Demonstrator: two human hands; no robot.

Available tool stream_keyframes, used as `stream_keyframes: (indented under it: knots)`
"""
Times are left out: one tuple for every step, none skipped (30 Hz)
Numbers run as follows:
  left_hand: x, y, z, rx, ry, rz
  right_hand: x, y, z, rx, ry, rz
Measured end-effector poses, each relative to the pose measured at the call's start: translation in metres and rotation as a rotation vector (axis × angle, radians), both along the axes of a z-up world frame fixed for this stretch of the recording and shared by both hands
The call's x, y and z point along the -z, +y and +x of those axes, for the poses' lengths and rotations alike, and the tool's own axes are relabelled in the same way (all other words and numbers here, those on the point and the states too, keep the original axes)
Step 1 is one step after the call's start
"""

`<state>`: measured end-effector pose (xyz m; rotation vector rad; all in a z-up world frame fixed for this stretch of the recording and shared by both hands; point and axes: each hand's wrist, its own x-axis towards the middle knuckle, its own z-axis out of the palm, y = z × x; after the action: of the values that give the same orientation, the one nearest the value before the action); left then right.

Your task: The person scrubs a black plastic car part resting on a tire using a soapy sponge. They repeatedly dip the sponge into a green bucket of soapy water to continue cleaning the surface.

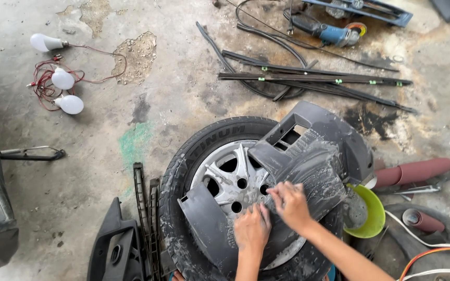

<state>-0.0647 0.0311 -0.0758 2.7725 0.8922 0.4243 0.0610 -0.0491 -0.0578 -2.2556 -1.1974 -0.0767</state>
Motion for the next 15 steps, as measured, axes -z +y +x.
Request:
stream_keyframes:
  knots:
    - [-0.004,0.001,0.001,0.000,0.007,-0.004,-0.018,0.003,0.022,0.000,0.007,-0.004]
    - [-0.008,0.003,0.002,-0.012,-0.058,0.020,-0.035,0.006,0.044,0.173,0.020,0.023]
    - [-0.012,0.004,-0.001,-0.021,-0.118,0.046,-0.052,0.009,0.063,0.350,0.038,0.051]
    - [-0.010,-0.002,-0.004,-0.018,-0.106,0.044,-0.048,0.004,0.064,0.353,0.049,0.047]
    - [-0.009,-0.002,0.000,-0.039,-0.119,0.049,-0.047,0.006,0.071,0.421,0.002,0.069]
    - [-0.009,-0.001,0.003,-0.061,-0.132,0.055,-0.046,0.009,0.078,0.488,-0.045,0.091]
    - [-0.006,-0.002,0.002,-0.066,-0.137,0.060,-0.045,0.011,0.047,0.482,-0.048,0.096]
    - [-0.003,-0.002,0.001,-0.041,-0.109,-0.019,-0.043,0.013,0.016,0.272,-0.006,0.022]
    - [-0.001,-0.001,0.002,-0.014,-0.082,-0.095,-0.041,0.017,-0.014,0.062,0.031,-0.050]
    - [-0.004,0.004,0.006,-0.017,-0.089,-0.089,-0.038,0.016,0.004,0.057,0.025,-0.044]
    - [-0.006,0.003,0.004,-0.020,-0.098,-0.030,-0.034,0.008,0.016,0.105,-0.019,-0.028]
    - [-0.008,0.001,0.001,-0.023,-0.108,0.029,-0.028,0.001,0.028,0.153,-0.064,-0.012]
    - [-0.008,-0.001,0.000,-0.023,-0.096,0.021,-0.018,-0.007,0.052,0.153,-0.053,-0.021]
    - [-0.008,-0.004,-0.001,-0.040,-0.087,0.016,-0.008,-0.015,0.076,0.311,-0.077,0.019]
    - [-0.010,0.000,0.006,-0.055,-0.089,0.021,0.000,-0.017,0.107,0.469,-0.113,0.071]
